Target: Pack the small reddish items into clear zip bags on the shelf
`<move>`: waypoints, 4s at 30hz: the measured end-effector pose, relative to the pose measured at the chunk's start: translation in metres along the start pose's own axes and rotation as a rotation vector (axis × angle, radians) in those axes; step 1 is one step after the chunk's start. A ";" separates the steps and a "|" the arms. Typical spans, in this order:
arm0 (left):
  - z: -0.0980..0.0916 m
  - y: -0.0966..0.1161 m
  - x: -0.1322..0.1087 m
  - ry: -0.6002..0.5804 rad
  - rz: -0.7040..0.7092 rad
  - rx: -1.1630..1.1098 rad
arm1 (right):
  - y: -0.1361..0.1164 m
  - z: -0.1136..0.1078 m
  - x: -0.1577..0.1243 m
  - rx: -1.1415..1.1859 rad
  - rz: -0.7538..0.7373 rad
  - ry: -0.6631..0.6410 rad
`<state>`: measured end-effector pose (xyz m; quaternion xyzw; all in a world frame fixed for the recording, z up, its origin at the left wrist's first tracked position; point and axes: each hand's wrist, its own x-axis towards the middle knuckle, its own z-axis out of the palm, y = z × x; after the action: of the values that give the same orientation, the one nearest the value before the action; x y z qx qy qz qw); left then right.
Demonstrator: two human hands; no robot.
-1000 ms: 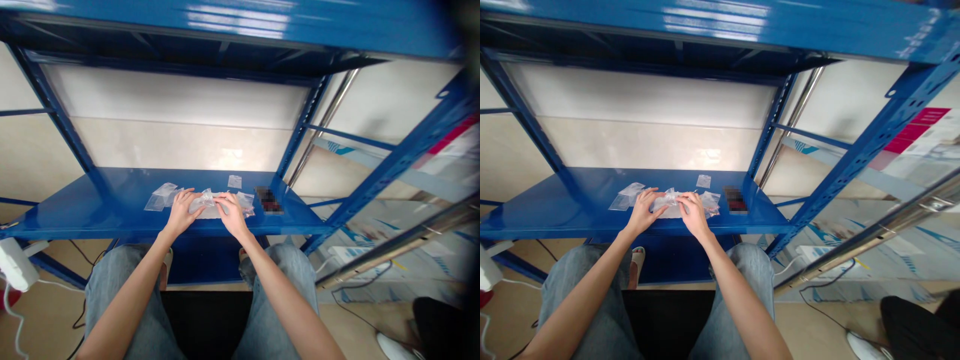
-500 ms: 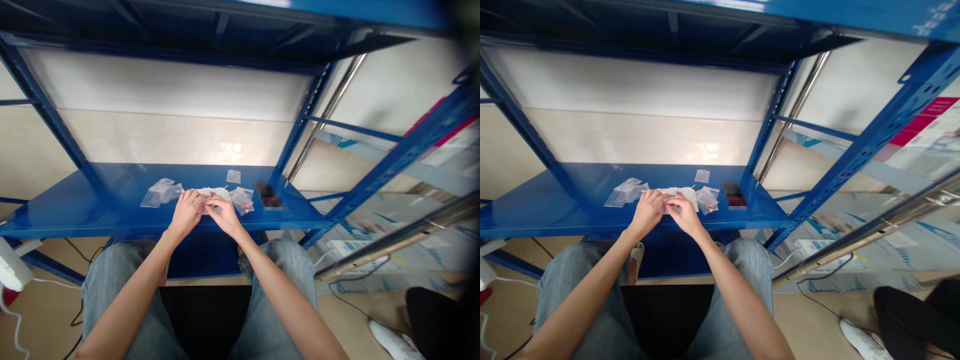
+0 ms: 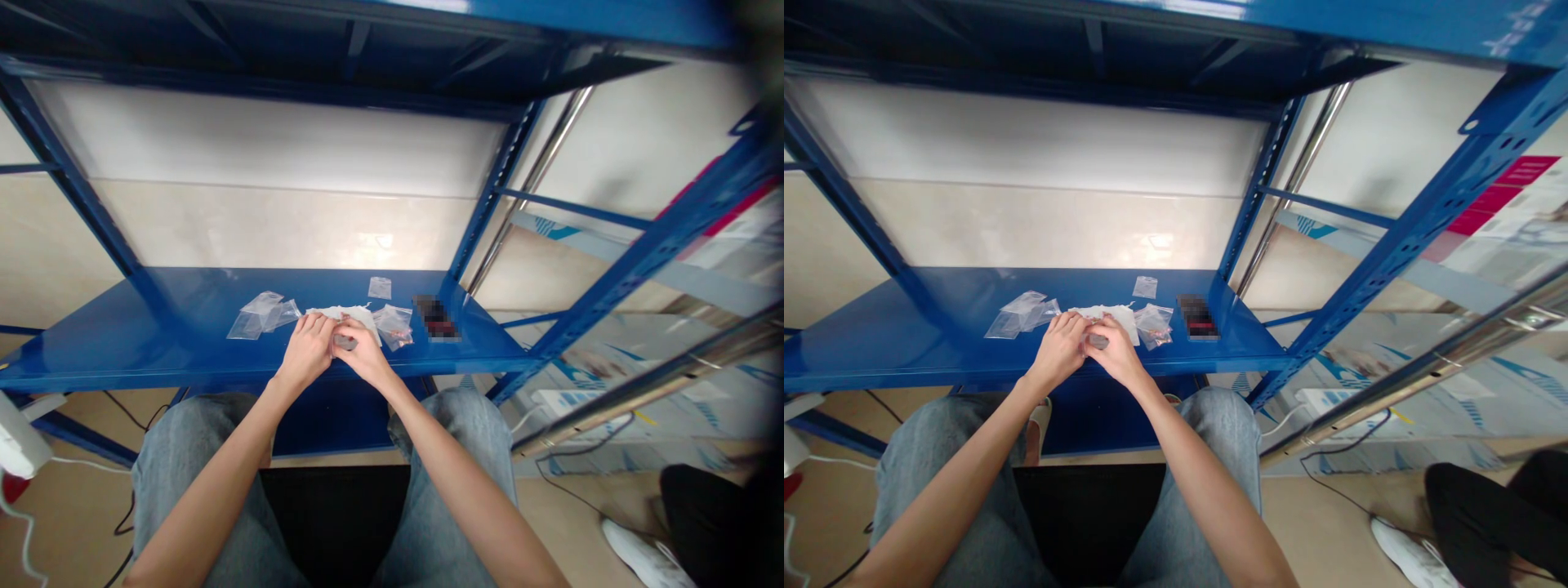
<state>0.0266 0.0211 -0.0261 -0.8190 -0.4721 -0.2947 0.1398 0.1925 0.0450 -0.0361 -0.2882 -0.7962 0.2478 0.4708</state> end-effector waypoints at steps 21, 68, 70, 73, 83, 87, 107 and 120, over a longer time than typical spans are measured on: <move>0.002 -0.012 -0.003 -0.053 -0.063 -0.013 | 0.001 -0.017 0.004 -0.030 0.026 0.075; 0.011 -0.020 -0.004 0.044 -0.309 -0.363 | -0.008 0.007 0.019 -0.142 -0.129 0.092; 0.011 -0.020 -0.004 0.049 -0.309 -0.384 | -0.006 0.010 0.017 -0.167 -0.129 0.094; 0.013 -0.021 -0.004 0.053 -0.309 -0.400 | -0.003 0.013 0.018 -0.204 -0.136 0.100; 0.012 -0.019 -0.001 0.055 -0.393 -0.488 | 0.030 0.007 0.036 -0.367 0.087 0.176; 0.006 -0.015 -0.001 0.026 -0.439 -0.519 | 0.040 0.011 0.039 -0.490 0.113 0.048; 0.016 -0.019 -0.001 0.008 -0.350 -0.316 | 0.028 0.007 0.032 0.030 0.101 0.197; 0.015 -0.020 -0.002 -0.033 -0.369 -0.321 | 0.007 0.010 0.026 0.059 0.100 0.101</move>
<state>0.0141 0.0369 -0.0401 -0.7352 -0.5631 -0.3731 -0.0561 0.1748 0.0670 -0.0291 -0.3258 -0.7482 0.2796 0.5058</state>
